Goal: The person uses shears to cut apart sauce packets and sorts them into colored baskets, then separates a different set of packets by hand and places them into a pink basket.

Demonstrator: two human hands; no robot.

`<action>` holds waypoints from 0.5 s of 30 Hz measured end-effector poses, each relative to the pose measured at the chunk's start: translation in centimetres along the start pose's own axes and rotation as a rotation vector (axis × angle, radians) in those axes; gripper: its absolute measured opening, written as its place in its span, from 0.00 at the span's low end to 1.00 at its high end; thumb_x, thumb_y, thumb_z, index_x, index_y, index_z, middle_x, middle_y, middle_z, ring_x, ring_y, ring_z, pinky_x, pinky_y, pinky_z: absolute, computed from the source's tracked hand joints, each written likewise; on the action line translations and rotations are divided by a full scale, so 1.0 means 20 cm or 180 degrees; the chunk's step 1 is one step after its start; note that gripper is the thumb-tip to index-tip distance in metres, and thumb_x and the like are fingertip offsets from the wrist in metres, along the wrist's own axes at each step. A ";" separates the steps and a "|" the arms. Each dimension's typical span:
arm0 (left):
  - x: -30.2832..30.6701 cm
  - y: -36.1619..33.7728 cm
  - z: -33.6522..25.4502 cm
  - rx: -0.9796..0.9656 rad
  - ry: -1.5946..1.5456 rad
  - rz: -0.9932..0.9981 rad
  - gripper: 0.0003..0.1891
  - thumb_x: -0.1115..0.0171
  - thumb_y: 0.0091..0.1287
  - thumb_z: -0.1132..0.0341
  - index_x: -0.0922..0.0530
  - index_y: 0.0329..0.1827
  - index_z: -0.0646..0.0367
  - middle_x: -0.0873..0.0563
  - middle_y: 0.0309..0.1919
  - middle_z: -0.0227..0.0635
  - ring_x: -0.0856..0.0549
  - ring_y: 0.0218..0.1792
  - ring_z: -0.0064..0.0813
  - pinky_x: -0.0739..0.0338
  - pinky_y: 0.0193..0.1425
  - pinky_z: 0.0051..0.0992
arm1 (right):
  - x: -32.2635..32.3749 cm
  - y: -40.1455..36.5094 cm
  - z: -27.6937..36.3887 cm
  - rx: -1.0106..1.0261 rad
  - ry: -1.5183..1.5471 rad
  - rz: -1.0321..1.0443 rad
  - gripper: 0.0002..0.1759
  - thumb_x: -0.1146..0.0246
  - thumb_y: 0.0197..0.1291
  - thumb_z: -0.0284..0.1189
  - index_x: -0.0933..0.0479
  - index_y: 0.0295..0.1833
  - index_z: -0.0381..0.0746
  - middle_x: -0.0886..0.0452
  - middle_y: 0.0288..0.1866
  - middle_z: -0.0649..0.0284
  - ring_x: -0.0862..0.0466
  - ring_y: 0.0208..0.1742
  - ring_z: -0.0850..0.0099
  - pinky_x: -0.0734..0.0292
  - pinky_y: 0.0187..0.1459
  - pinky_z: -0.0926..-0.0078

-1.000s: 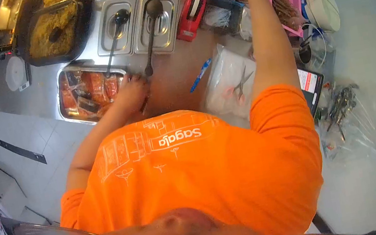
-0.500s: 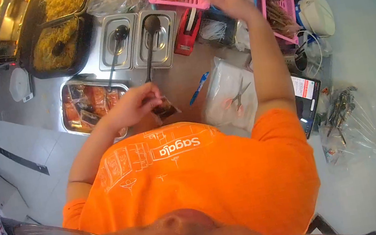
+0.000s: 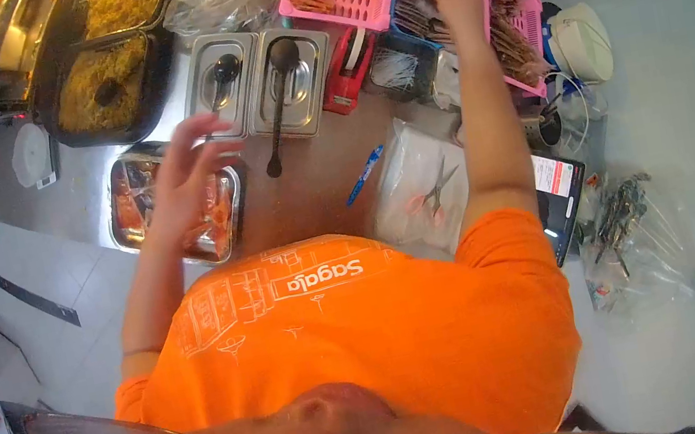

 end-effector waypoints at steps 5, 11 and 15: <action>0.53 -0.35 0.07 -0.0067 0.0254 -0.1245 0.17 0.48 0.75 0.68 0.31 0.65 0.60 0.19 0.52 0.38 0.16 0.49 0.30 0.19 0.53 0.29 | -0.24 0.65 -0.43 0.1120 -0.2922 0.0320 0.16 0.41 0.55 0.33 0.15 0.46 0.41 0.15 0.46 0.49 0.16 0.49 0.49 0.23 0.53 0.57; 0.93 -0.85 0.14 0.0166 0.0693 -0.2455 0.20 0.49 0.76 0.66 0.34 0.67 0.61 0.21 0.54 0.40 0.18 0.53 0.32 0.22 0.59 0.32 | -0.50 0.73 -0.92 0.0116 -0.2788 0.2047 0.31 0.44 0.63 0.47 0.25 0.63 0.36 0.22 0.61 0.43 0.24 0.64 0.50 0.31 0.64 0.59; 1.12 -0.97 0.39 0.0563 0.1053 -0.2768 0.17 0.49 0.73 0.73 0.29 0.64 0.60 0.17 0.50 0.39 0.16 0.51 0.30 0.19 0.53 0.27 | -0.29 0.70 -0.99 0.0329 -0.2047 0.1467 0.38 0.45 0.66 0.53 0.33 0.71 0.35 0.26 0.67 0.47 0.31 0.72 0.54 0.40 0.71 0.63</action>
Point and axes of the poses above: each hand's wrist, its own y-axis towards the middle knuckle, its own x-axis out of the back of the hand, z = x × y, the point moved 7 cm from there along y, towards the middle knuckle
